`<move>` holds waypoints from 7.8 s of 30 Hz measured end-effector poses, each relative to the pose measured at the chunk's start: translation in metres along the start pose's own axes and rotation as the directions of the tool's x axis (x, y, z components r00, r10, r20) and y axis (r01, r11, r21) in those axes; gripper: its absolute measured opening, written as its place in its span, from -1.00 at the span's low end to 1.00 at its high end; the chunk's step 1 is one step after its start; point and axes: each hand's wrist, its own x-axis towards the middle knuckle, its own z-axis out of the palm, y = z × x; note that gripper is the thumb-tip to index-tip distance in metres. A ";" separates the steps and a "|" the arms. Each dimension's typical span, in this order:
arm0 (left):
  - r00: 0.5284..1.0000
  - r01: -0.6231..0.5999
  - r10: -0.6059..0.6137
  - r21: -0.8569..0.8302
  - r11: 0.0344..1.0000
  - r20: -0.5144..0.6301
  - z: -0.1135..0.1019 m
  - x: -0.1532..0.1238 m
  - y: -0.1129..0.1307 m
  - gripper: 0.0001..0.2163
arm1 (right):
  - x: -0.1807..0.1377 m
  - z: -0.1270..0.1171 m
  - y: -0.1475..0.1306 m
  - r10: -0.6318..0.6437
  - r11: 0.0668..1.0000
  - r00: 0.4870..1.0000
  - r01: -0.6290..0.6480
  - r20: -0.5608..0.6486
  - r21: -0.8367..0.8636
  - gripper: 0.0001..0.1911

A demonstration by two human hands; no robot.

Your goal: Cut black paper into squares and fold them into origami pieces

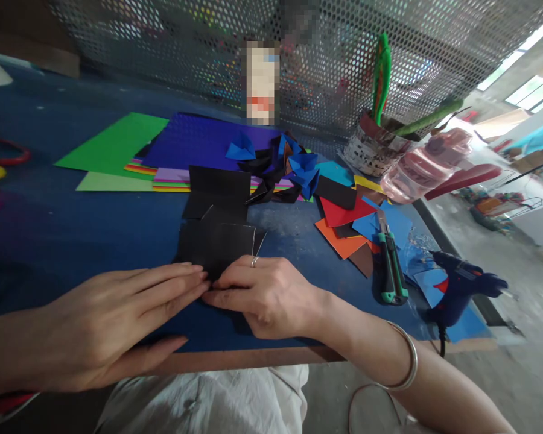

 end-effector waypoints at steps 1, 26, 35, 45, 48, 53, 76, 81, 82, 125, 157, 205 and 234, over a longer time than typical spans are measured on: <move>1.000 0.000 0.000 -0.002 1.000 -0.003 -0.001 0.001 0.000 -0.64 | 0.000 0.000 -0.001 0.000 1.000 1.000 0.000 0.007 -0.012 -0.57; 0.998 0.048 -0.051 -0.090 0.995 -0.025 -0.001 0.005 -0.002 -0.69 | -0.004 -0.004 0.003 0.112 0.975 0.994 -0.107 -0.012 0.195 -0.55; 0.996 0.068 -0.070 -0.038 0.997 -0.052 -0.008 0.004 -0.004 -0.63 | -0.001 -0.002 -0.003 0.085 0.996 0.996 -0.085 0.031 -0.006 -0.51; 0.999 0.038 -0.037 0.022 0.999 -0.031 -0.006 0.009 -0.004 -0.60 | 0.003 -0.002 -0.007 0.066 0.993 0.998 -0.064 0.022 -0.095 -0.58; 0.999 0.040 -0.039 0.034 0.999 -0.033 -0.004 0.006 -0.001 -0.55 | 0.003 -0.002 -0.008 0.073 0.993 0.997 -0.071 0.019 -0.091 -0.58; 0.998 0.031 -0.028 0.058 0.998 -0.052 -0.002 0.004 -0.001 -0.54 | 0.003 -0.001 -0.009 0.084 0.992 0.996 -0.081 0.028 -0.093 -0.57; 0.990 0.093 -0.054 0.316 0.944 -0.130 0.012 -0.019 -0.030 -0.66 | 0.003 -0.002 -0.011 0.089 0.990 0.995 -0.083 0.046 -0.114 -0.57; 0.992 0.030 -0.006 0.186 0.982 -0.127 0.000 -0.011 -0.022 -0.71 | 0.002 -0.001 -0.011 0.098 0.987 0.994 -0.091 0.051 -0.129 -0.59; 0.994 0.014 -0.001 0.118 0.993 -0.110 -0.002 -0.008 -0.019 -0.69 | 0.002 -0.001 -0.011 0.099 0.987 0.994 -0.091 0.052 -0.131 -0.59; 0.986 -0.055 0.064 0.058 0.997 -0.156 -0.003 0.002 -0.016 -0.65 | 0.002 -0.009 0.026 0.479 0.860 0.870 -0.492 -0.117 -0.139 -0.55; 0.976 -0.009 0.025 0.076 0.997 -0.214 0.005 -0.007 -0.030 -0.71 | 0.007 -0.017 0.008 0.327 0.929 0.944 -0.311 -0.051 0.199 -0.41; 0.996 0.079 -0.084 -0.207 0.975 -0.014 -0.012 0.000 -0.015 -0.56 | 0.005 -0.017 0.009 0.159 0.979 0.987 -0.161 0.023 0.127 -0.77; 0.991 0.096 -0.119 -0.311 0.946 -0.056 -0.011 0.005 -0.011 -0.63 | 0.030 0.004 -0.008 0.704 0.708 0.710 -0.704 -0.032 -0.054 -0.74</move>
